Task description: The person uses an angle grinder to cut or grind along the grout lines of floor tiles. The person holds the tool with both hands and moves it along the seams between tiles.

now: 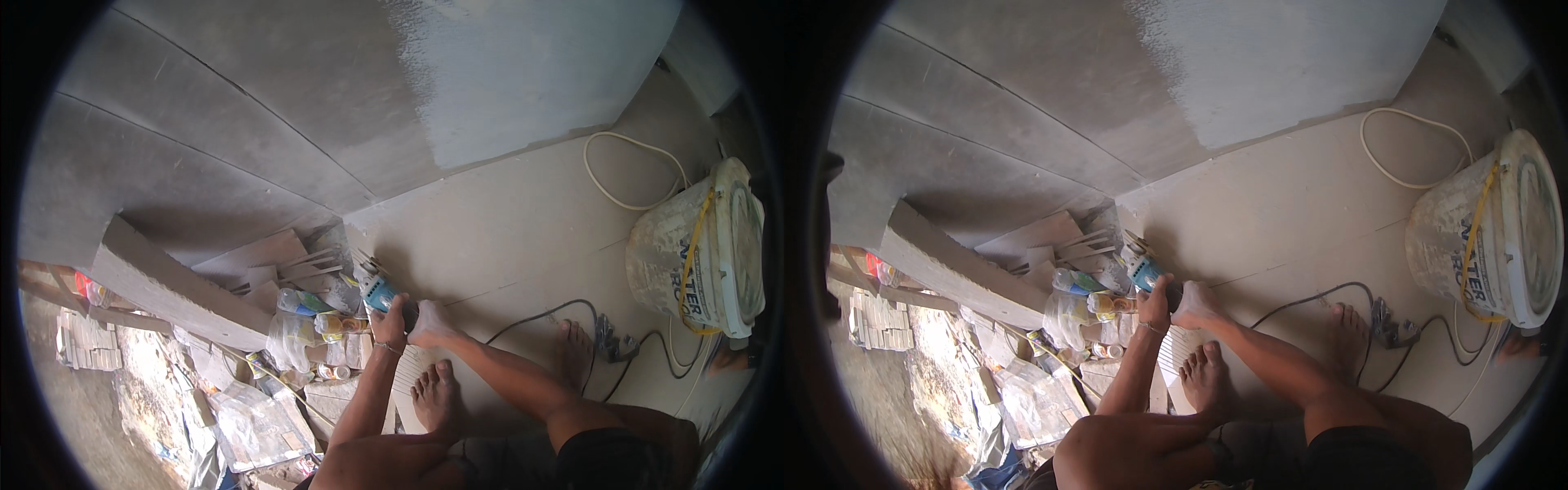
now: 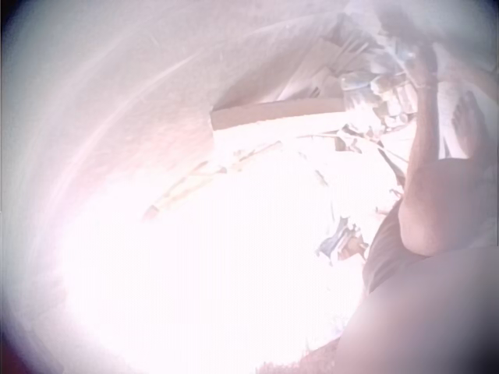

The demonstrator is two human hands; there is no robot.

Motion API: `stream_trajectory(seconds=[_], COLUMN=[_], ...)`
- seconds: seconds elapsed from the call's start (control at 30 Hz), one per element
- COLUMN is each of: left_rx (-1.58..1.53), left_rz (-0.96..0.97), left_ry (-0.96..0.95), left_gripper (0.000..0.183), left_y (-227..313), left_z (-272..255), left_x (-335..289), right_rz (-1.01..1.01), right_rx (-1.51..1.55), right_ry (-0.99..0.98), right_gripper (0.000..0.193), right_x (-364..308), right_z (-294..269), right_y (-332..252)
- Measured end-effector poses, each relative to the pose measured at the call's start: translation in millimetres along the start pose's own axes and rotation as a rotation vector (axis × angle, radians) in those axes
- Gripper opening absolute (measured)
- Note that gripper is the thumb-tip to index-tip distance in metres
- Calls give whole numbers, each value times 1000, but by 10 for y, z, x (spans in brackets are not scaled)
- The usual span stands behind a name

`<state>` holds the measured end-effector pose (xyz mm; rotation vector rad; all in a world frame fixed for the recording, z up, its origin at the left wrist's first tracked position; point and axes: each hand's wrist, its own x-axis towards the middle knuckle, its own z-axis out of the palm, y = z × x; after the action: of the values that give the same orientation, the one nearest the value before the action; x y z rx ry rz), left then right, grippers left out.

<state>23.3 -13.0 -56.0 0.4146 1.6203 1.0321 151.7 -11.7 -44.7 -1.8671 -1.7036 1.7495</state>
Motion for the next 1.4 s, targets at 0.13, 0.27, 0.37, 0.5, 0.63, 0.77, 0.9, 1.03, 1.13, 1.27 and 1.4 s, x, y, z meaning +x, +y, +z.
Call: stream_trajectory(seconds=[0.13,0.27,0.37,0.5,0.63,0.77,0.9,1.03,1.13,1.27,1.4], left_rx=[-26,-23,-17,9,0,1,-1,13,3,-15,15], left_rz=[-1,-9,-7,-24,-27,17,6,0,3,-5,-5], left_ry=[-12,24,30,24,52,19,12,15,22,38,50], left_gripper=[15,15,17,20,22,22,20,22,23,23,17], left_y=[-6,-24,-79,-162,-205,-202,-206,-208,-203,-208,-218], left_z=[20,58,52,20,31,51,65,62,73,97,98], left_x=[-68,-113,-95,-49,-74,-148,-183,-192,-205,-231,-228], right_rz=[7,-7,-17,-21,-18,-25,-18,-17,-10,-9,-24], right_rx=[-9,6,17,19,18,21,36,41,25,36,58], right_ry=[-12,6,9,-4,-11,22,26,18,35,12,10], right_gripper=[45,42,42,42,42,40,40,40,40,42,44], right_x=[-46,-89,-106,-97,-97,-135,-176,-214,-220,-210,-175], right_z=[-25,-35,-26,1,32,39,19,-3,-4,20,59], right_y=[14,37,74,140,188,222,232,218,208,251,289])
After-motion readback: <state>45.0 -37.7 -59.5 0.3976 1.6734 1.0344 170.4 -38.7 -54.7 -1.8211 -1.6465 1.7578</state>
